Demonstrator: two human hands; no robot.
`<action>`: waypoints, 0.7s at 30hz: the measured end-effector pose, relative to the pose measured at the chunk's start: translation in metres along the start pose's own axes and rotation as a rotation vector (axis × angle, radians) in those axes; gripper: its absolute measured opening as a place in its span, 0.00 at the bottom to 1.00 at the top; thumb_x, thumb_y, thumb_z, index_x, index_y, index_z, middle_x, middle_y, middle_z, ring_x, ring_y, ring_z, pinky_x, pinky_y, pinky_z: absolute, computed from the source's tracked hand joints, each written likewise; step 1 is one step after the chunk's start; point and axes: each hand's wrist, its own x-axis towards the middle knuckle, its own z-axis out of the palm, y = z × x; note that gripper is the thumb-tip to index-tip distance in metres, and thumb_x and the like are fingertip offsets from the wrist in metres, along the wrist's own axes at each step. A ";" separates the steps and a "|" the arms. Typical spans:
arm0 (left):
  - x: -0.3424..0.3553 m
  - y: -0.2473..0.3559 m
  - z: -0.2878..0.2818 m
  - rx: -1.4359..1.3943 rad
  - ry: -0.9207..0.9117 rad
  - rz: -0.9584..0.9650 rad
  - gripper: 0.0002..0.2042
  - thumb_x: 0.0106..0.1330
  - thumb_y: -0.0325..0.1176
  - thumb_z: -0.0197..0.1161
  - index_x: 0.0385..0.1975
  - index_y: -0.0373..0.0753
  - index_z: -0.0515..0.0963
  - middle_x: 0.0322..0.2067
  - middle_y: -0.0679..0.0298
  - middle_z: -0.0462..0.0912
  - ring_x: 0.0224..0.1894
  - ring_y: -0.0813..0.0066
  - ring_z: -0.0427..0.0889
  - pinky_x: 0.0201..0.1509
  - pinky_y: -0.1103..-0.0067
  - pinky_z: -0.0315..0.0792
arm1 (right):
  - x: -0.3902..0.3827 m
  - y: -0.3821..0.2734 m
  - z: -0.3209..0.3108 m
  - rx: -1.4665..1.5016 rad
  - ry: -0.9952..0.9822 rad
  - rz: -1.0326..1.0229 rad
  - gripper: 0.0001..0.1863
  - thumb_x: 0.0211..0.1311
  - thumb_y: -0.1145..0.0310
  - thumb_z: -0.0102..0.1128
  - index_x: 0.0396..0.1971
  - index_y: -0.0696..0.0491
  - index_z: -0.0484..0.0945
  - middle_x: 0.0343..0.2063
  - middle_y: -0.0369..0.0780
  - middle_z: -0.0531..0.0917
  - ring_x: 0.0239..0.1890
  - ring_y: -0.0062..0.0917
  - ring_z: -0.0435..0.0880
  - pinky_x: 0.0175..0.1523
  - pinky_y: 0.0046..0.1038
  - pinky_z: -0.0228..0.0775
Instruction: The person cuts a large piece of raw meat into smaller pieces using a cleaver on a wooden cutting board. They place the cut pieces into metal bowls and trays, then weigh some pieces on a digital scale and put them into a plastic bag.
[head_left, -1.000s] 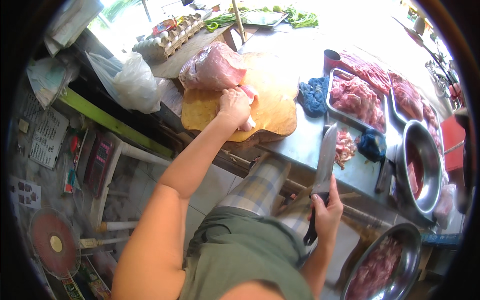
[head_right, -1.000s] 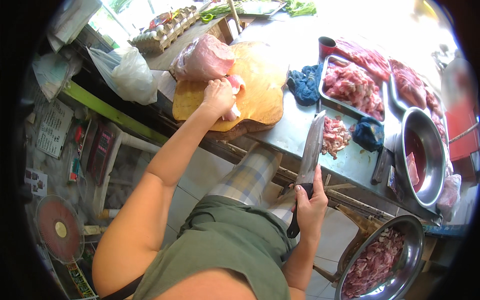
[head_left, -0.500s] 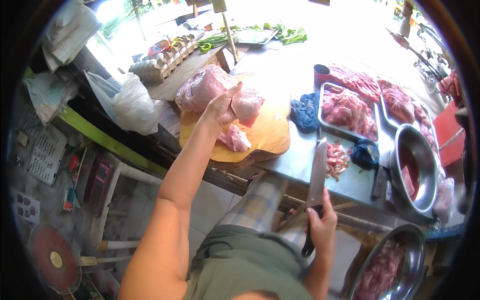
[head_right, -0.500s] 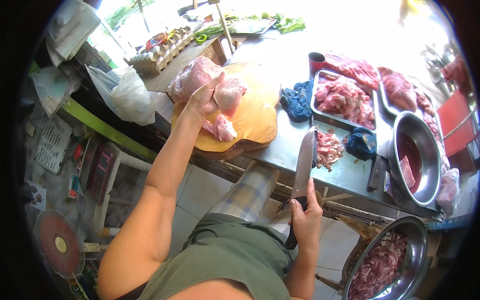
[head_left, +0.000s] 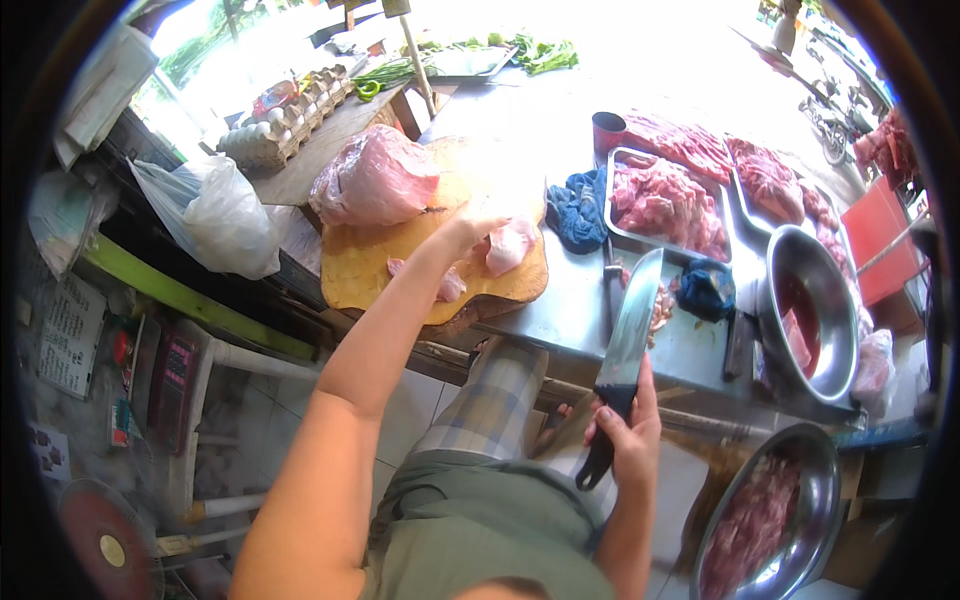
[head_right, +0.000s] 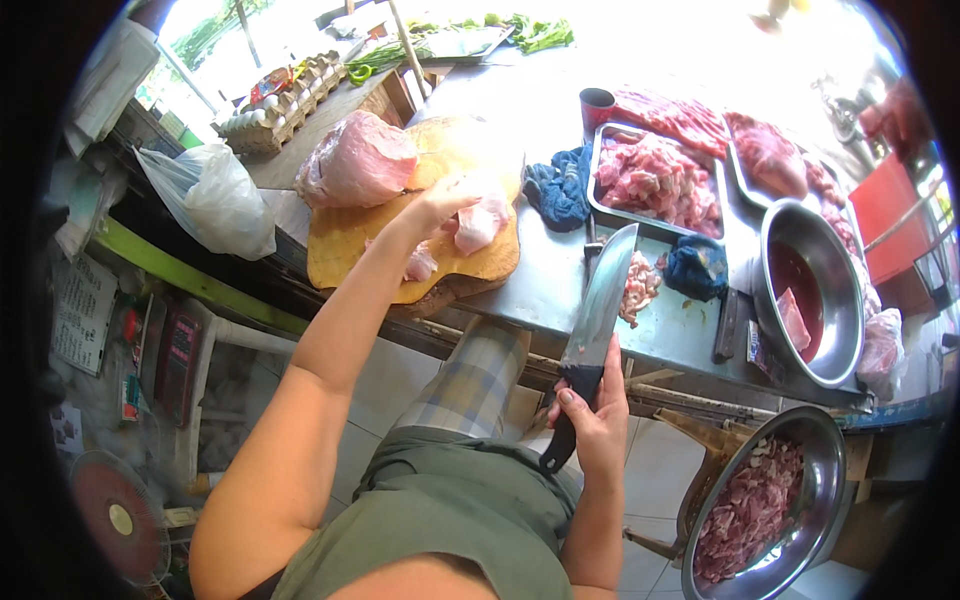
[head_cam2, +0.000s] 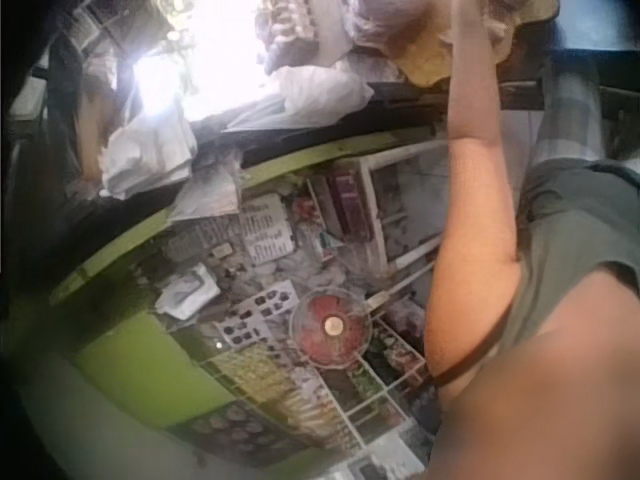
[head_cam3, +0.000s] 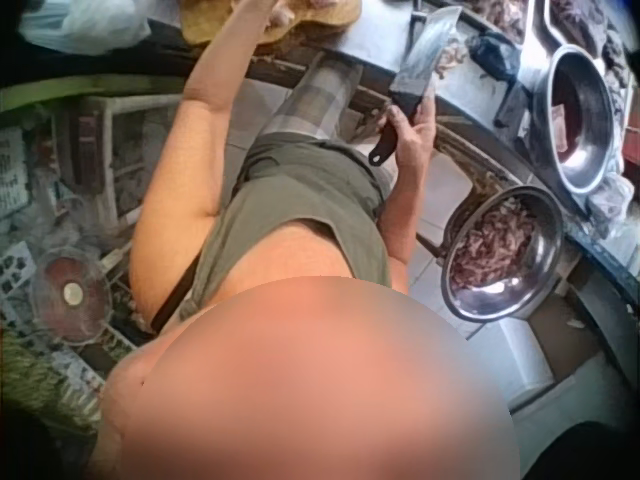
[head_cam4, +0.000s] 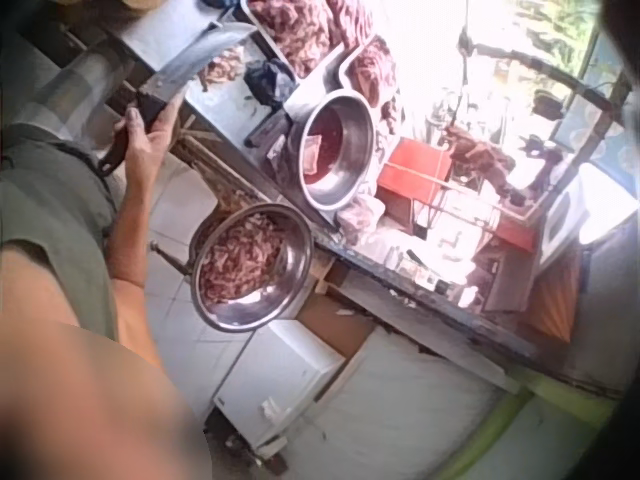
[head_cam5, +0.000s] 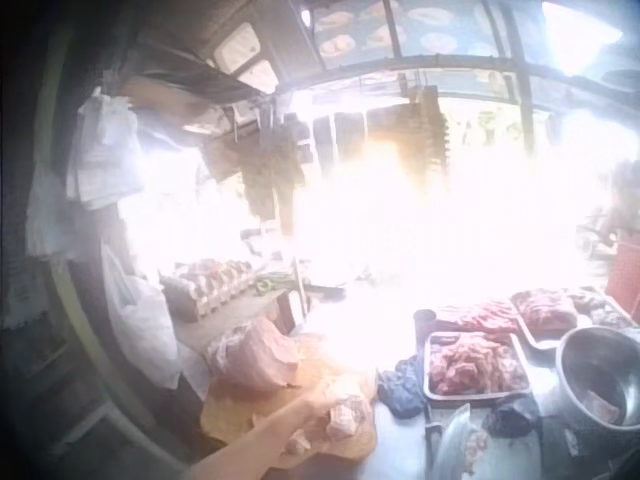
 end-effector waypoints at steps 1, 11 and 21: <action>-0.007 0.002 -0.001 0.355 0.131 0.078 0.26 0.69 0.36 0.62 0.64 0.36 0.66 0.52 0.46 0.79 0.54 0.56 0.80 0.60 0.67 0.74 | 0.002 0.000 0.001 0.035 -0.007 0.015 0.48 0.61 0.81 0.58 0.76 0.50 0.40 0.32 0.41 0.78 0.24 0.21 0.78 0.25 0.23 0.75; -0.049 -0.007 0.047 1.466 0.402 0.646 0.29 0.65 0.47 0.62 0.58 0.30 0.70 0.54 0.48 0.74 0.57 0.55 0.72 0.60 0.65 0.68 | 0.012 0.005 -0.004 0.065 0.068 0.043 0.40 0.61 0.80 0.58 0.73 0.54 0.53 0.28 0.38 0.79 0.20 0.18 0.76 0.21 0.20 0.71; 0.011 0.012 -0.021 0.580 0.075 0.005 0.21 0.60 0.23 0.55 0.55 0.24 0.71 0.28 0.52 0.80 0.21 0.64 0.81 0.20 0.72 0.75 | 0.007 0.015 -0.018 0.039 0.046 0.065 0.40 0.61 0.82 0.54 0.73 0.55 0.52 0.29 0.43 0.80 0.19 0.19 0.76 0.20 0.20 0.70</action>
